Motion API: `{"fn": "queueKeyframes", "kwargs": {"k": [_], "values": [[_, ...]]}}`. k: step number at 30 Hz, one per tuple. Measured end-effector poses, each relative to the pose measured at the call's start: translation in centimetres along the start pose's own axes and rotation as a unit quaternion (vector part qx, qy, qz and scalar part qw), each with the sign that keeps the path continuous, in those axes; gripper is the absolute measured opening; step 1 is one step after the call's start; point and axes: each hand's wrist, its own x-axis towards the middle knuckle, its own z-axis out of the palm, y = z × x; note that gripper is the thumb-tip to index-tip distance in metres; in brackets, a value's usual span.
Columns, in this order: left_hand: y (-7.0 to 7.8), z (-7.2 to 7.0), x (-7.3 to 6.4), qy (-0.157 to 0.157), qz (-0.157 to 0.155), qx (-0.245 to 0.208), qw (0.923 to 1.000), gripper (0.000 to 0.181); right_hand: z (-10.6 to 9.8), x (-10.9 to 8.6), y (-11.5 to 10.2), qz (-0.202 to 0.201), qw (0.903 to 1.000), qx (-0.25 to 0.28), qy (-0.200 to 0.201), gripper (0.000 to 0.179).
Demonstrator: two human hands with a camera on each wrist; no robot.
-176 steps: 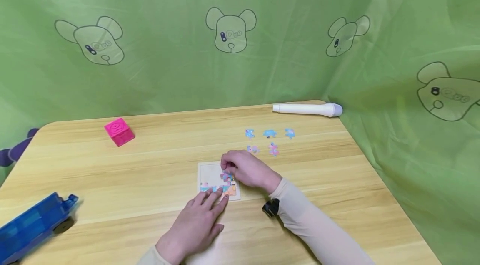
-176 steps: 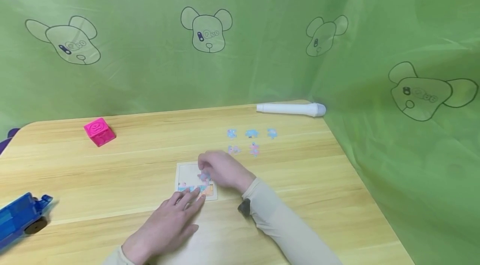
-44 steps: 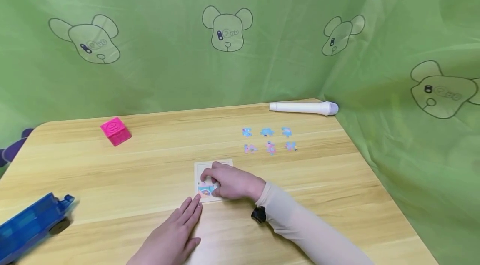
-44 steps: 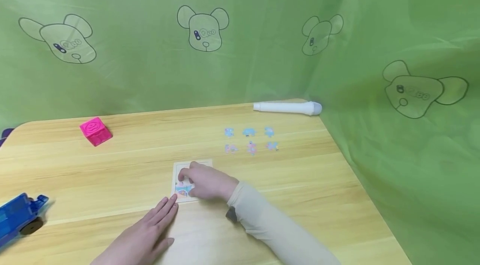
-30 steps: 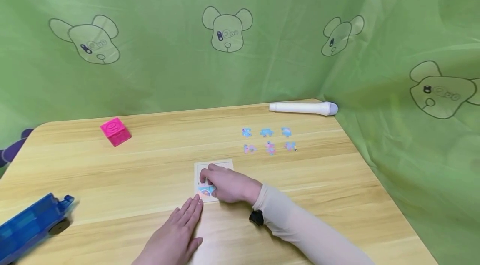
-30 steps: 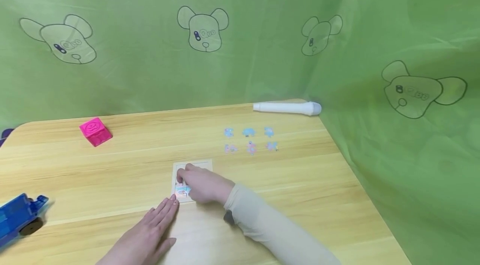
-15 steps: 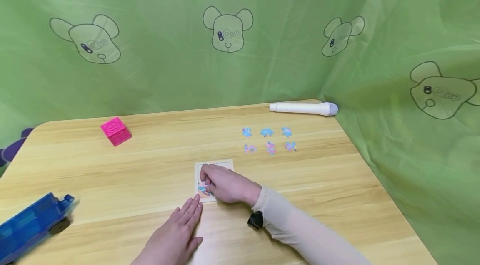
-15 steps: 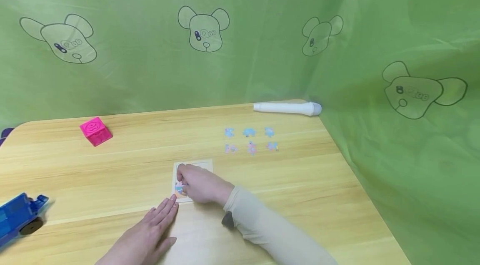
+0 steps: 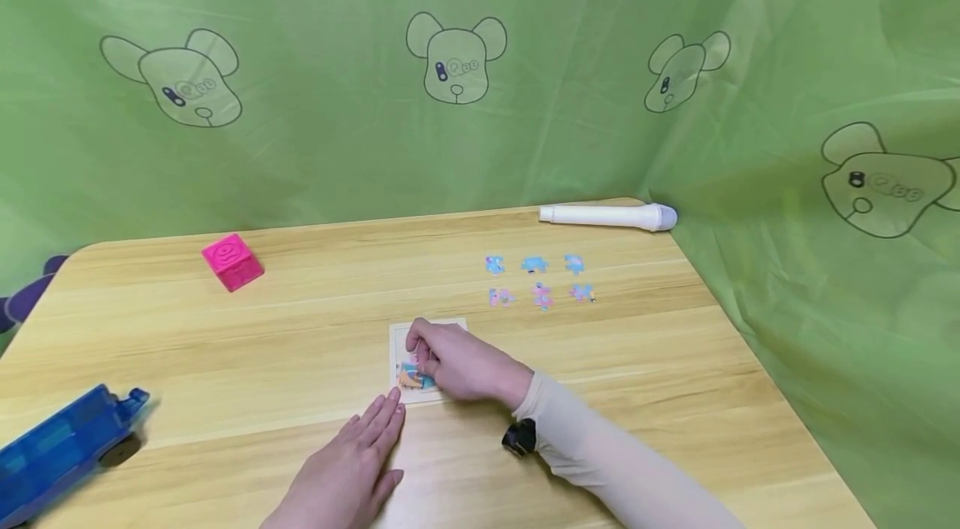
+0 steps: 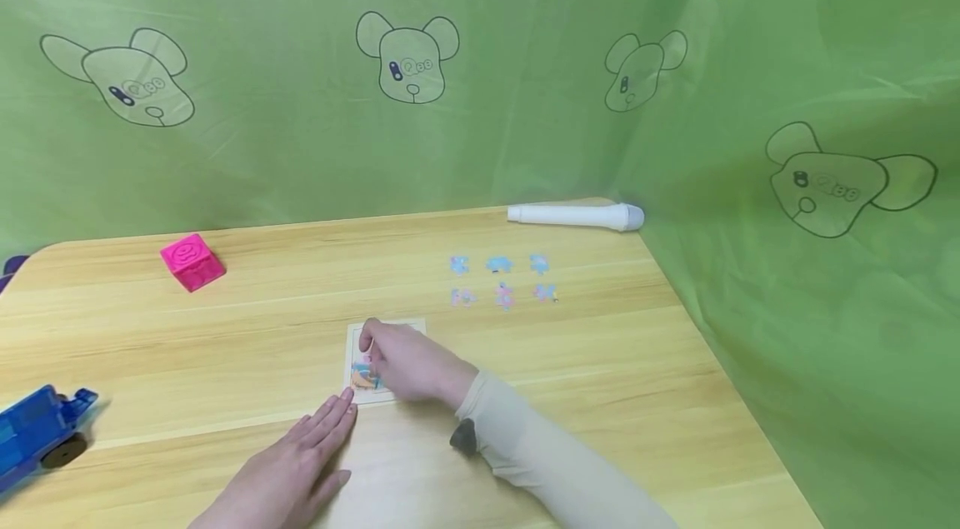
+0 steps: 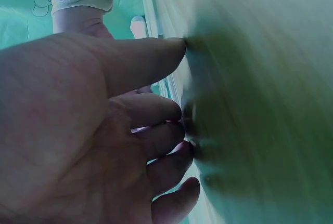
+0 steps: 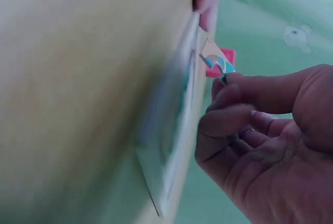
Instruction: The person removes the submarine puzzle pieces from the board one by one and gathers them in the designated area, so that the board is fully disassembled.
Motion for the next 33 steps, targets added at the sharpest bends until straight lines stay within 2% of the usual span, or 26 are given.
{"fn": "queueKeyframes", "kwargs": {"k": [6,10,14,20,28,33], "values": [[0.1,0.0,-0.1,0.006,0.0,-0.001,1.0,0.067,-2.6,-1.2,0.6,0.005,0.9984,0.051,0.023,0.011],[0.0,0.1,-0.1,0.013,0.005,0.0,0.9999,0.067,-4.4,-2.3,2.1,0.002,0.9951,0.079,0.059,0.013],[0.0,0.0,-0.1,0.014,0.006,-0.005,0.9999,0.067,-5.7,-3.2,3.9,0.019,0.9912,0.101,0.084,0.014],[-0.1,0.0,-0.1,0.012,0.004,-0.01,0.9999,0.067,-6.6,-3.9,6.2,0.066,0.9795,0.173,0.078,0.015],[-0.1,0.0,-0.2,0.013,0.006,-0.012,0.9998,0.067,-6.0,-4.1,8.4,0.114,0.9826,0.134,0.058,0.016],[-0.1,0.0,-0.2,0.009,0.006,-0.016,0.9998,0.068,-5.6,-3.7,8.9,0.13,0.9844,0.101,0.063,0.018]]}}
